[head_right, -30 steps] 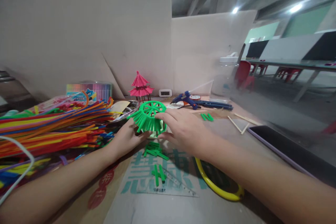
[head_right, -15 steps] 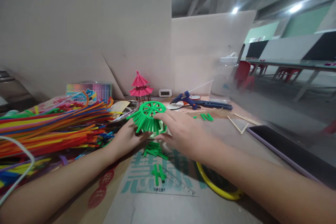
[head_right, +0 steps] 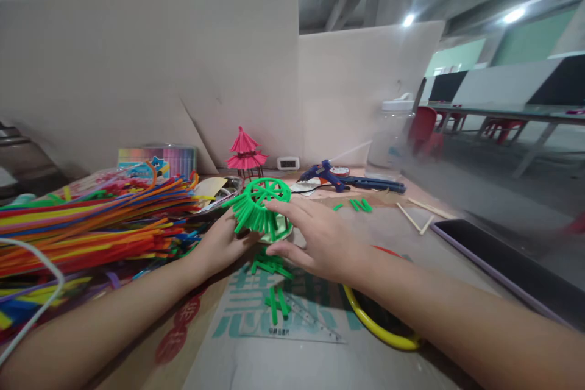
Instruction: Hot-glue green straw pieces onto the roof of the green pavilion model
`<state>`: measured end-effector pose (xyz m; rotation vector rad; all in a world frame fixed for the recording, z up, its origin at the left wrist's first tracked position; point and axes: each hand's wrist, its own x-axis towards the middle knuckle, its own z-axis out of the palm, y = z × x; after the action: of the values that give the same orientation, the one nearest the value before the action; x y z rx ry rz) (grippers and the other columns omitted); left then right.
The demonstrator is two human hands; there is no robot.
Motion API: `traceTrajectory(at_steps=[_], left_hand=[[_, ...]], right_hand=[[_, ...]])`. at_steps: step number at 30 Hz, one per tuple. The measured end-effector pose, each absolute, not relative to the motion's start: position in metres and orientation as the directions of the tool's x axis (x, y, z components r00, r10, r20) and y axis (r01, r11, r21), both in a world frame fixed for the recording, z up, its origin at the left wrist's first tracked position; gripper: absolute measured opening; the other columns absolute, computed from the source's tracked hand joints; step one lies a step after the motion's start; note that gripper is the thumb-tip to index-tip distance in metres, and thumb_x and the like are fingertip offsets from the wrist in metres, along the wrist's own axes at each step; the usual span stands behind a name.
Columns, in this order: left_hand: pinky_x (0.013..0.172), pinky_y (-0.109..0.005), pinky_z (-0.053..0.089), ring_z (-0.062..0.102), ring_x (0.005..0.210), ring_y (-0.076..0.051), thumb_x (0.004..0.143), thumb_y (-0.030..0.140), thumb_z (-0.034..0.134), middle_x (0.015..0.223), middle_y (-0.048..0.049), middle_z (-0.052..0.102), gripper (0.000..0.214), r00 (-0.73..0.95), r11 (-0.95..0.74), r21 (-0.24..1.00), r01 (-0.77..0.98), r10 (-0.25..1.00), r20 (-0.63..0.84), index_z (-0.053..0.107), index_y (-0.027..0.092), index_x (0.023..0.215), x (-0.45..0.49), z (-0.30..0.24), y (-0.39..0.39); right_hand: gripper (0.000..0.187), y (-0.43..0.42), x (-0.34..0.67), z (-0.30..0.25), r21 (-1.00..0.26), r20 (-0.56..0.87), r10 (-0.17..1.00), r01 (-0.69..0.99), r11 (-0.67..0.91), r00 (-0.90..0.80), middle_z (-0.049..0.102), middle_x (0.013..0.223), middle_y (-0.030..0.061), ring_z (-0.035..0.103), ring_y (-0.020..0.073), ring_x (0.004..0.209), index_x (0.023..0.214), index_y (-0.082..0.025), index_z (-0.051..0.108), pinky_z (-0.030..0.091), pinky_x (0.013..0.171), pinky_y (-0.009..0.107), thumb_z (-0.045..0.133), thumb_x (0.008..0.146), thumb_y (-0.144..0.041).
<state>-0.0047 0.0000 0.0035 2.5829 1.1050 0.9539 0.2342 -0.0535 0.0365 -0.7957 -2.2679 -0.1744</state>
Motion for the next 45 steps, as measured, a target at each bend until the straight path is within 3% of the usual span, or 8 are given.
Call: traceTrajectory(at_steps=[10, 18, 23, 28, 30, 32, 36, 45], left_hand=[[0.106, -0.047, 0.045, 0.058, 0.115, -0.029, 0.086, 0.032, 0.061, 0.119, -0.0094, 0.067, 0.020, 0.506, -0.695, 0.390, 0.604, 0.713, 0.486, 0.069, 0.020, 0.101, -0.005, 0.004, -0.001], [0.113, -0.044, 0.040, 0.053, 0.128, -0.029, 0.090, 0.041, 0.060, 0.138, -0.0091, 0.059, 0.042, 0.530, -0.730, 0.416, 0.543, 0.682, 0.505, 0.060, 0.022, 0.128, -0.006, 0.003, 0.001], [0.113, -0.045, 0.040, 0.053, 0.128, -0.030, 0.091, 0.045, 0.058, 0.133, -0.0116, 0.061, 0.042, 0.511, -0.688, 0.451, 0.568, 0.725, 0.462, 0.061, 0.020, 0.125, -0.007, 0.000, 0.003], [0.113, -0.045, 0.040, 0.053, 0.127, -0.029, 0.091, 0.047, 0.058, 0.134, -0.0117, 0.059, 0.045, 0.506, -0.681, 0.457, 0.572, 0.732, 0.457, 0.061, 0.019, 0.127, -0.006, 0.000, 0.003], [0.113, -0.044, 0.040, 0.053, 0.128, -0.028, 0.091, 0.046, 0.058, 0.136, -0.0106, 0.059, 0.045, 0.514, -0.695, 0.448, 0.562, 0.718, 0.469, 0.060, 0.021, 0.129, -0.006, 0.001, 0.002], [0.113, -0.044, 0.040, 0.053, 0.127, -0.028, 0.092, 0.044, 0.057, 0.136, -0.0099, 0.060, 0.042, 0.526, -0.710, 0.427, 0.560, 0.703, 0.479, 0.061, 0.021, 0.127, -0.006, 0.002, 0.001], [0.109, -0.045, 0.043, 0.057, 0.120, -0.030, 0.090, 0.042, 0.058, 0.127, -0.0103, 0.065, 0.037, 0.546, -0.730, 0.385, 0.565, 0.681, 0.488, 0.065, 0.020, 0.120, -0.004, 0.007, -0.001], [0.102, -0.043, 0.048, 0.062, 0.110, -0.028, 0.086, 0.033, 0.061, 0.116, -0.0086, 0.069, 0.019, 0.540, -0.740, 0.374, 0.559, 0.667, 0.514, 0.067, 0.021, 0.100, -0.001, 0.011, -0.006]], right_hand=[[0.046, -0.057, 0.233, 0.042, -0.091, 0.642, 0.511, 0.605, 0.791, -0.572, 0.069, 0.104, 0.0129, 0.065, 0.0251, 0.097, 0.129, -0.013, 0.055, 0.053, 0.083, 0.039, 0.057, 0.094, -0.044], [0.050, -0.047, 0.234, 0.020, -0.139, 0.770, 0.413, 0.504, 0.852, -0.486, 0.065, 0.091, 0.0062, 0.060, 0.0191, 0.079, 0.135, -0.015, 0.045, 0.049, 0.070, 0.032, 0.059, 0.094, -0.041], [0.006, -0.044, 0.232, 0.010, -0.138, 0.795, 0.382, 0.473, 0.870, -0.471, 0.059, 0.076, 0.0012, 0.052, 0.0147, 0.066, 0.095, -0.019, 0.054, 0.040, 0.060, 0.027, 0.056, 0.096, -0.025], [0.020, -0.045, 0.232, 0.011, -0.106, 0.795, 0.360, 0.472, 0.875, -0.489, 0.054, 0.066, -0.0018, 0.047, 0.0132, 0.061, 0.078, -0.021, 0.049, 0.035, 0.058, 0.027, 0.058, 0.095, -0.026], [0.014, -0.045, 0.232, 0.012, -0.118, 0.798, 0.367, 0.473, 0.873, -0.478, 0.055, 0.068, -0.0011, 0.047, 0.0131, 0.061, 0.083, -0.020, 0.053, 0.036, 0.057, 0.027, 0.055, 0.096, -0.024], [0.008, -0.046, 0.232, 0.013, -0.139, 0.810, 0.379, 0.482, 0.865, -0.447, 0.059, 0.076, 0.0010, 0.050, 0.0137, 0.064, 0.101, -0.017, 0.057, 0.039, 0.058, 0.026, 0.054, 0.097, -0.024], [0.045, -0.046, 0.232, 0.013, -0.149, 0.798, 0.414, 0.522, 0.840, -0.438, 0.064, 0.090, 0.0049, 0.058, 0.0182, 0.076, 0.133, -0.018, 0.047, 0.046, 0.065, 0.030, 0.061, 0.094, -0.034], [0.041, -0.045, 0.231, 0.011, -0.080, 0.780, 0.379, 0.521, 0.850, -0.498, 0.065, 0.088, 0.0059, 0.061, 0.0216, 0.082, 0.134, -0.020, 0.048, 0.050, 0.072, 0.035, 0.058, 0.096, -0.033]])
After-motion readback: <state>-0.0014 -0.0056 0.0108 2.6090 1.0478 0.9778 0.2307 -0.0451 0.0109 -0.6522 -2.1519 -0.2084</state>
